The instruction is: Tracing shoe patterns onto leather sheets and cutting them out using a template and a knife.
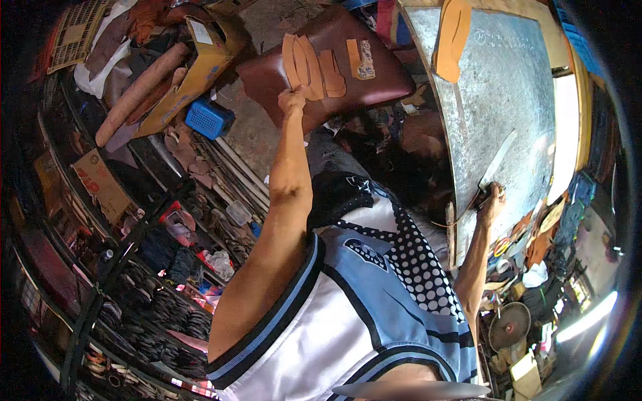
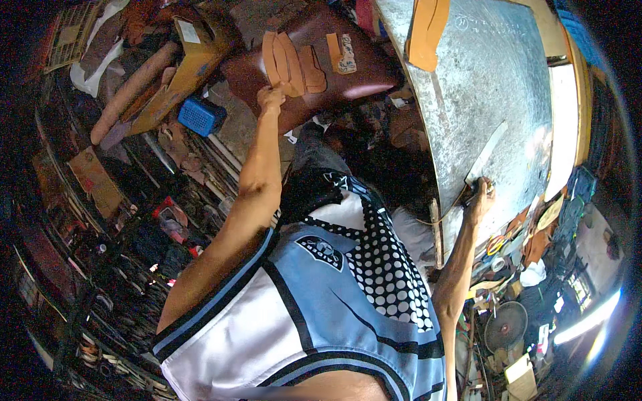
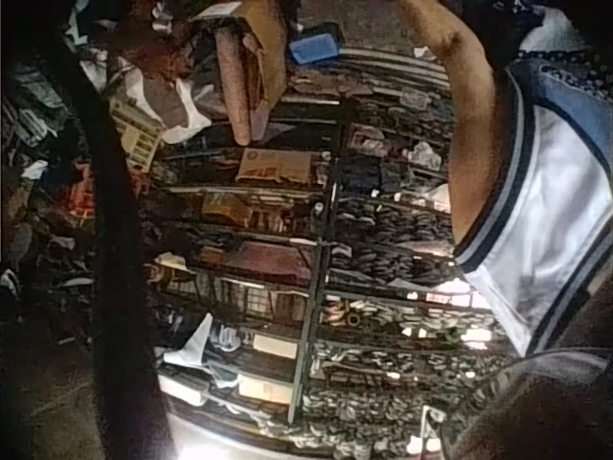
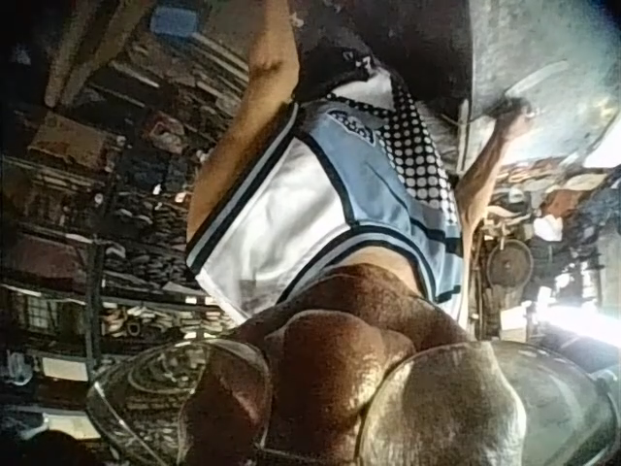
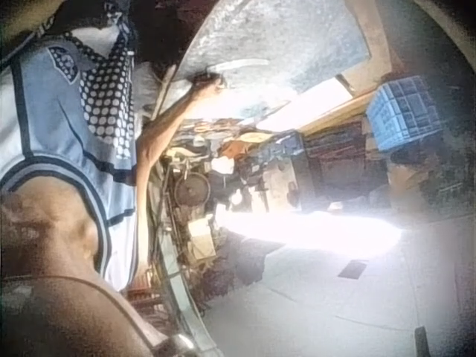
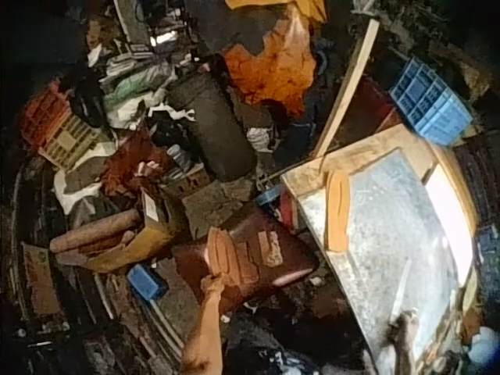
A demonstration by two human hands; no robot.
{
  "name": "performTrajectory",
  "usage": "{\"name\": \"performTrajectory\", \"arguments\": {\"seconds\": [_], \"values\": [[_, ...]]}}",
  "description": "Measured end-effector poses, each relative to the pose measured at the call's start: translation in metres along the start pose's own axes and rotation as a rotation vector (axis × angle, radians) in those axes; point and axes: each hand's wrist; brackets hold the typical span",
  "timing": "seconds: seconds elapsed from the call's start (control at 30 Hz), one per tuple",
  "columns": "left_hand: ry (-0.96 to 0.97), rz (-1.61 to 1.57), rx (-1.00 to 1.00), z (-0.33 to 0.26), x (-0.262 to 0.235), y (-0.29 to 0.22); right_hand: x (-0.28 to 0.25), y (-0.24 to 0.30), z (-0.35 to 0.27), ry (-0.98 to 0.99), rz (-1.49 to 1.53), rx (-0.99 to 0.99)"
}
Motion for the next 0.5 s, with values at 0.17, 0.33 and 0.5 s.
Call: {"name": "performTrajectory", "arguments": {"seconds": [0.17, 0.33, 0.5], "values": [[0.176, -0.536, -0.386, -0.03, 0.017, -0.037, -0.006, 0.008, -0.014, -0.074, -0.031, -0.003], [0.028, -0.192, -0.241, -0.055, 0.045, -0.059, -0.004, 0.01, -0.02, -0.128, -0.06, -0.001], [-0.044, -0.165, -0.15, -0.042, 0.053, -0.035, 0.002, 0.012, -0.018, -0.168, -0.077, 0.024]]}}
Point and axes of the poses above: each hand's wrist, its own z-axis towards the middle knuckle, its own x-axis out of the palm, y = z × x, and after that the axes turned 1 degree about -x, right-handed
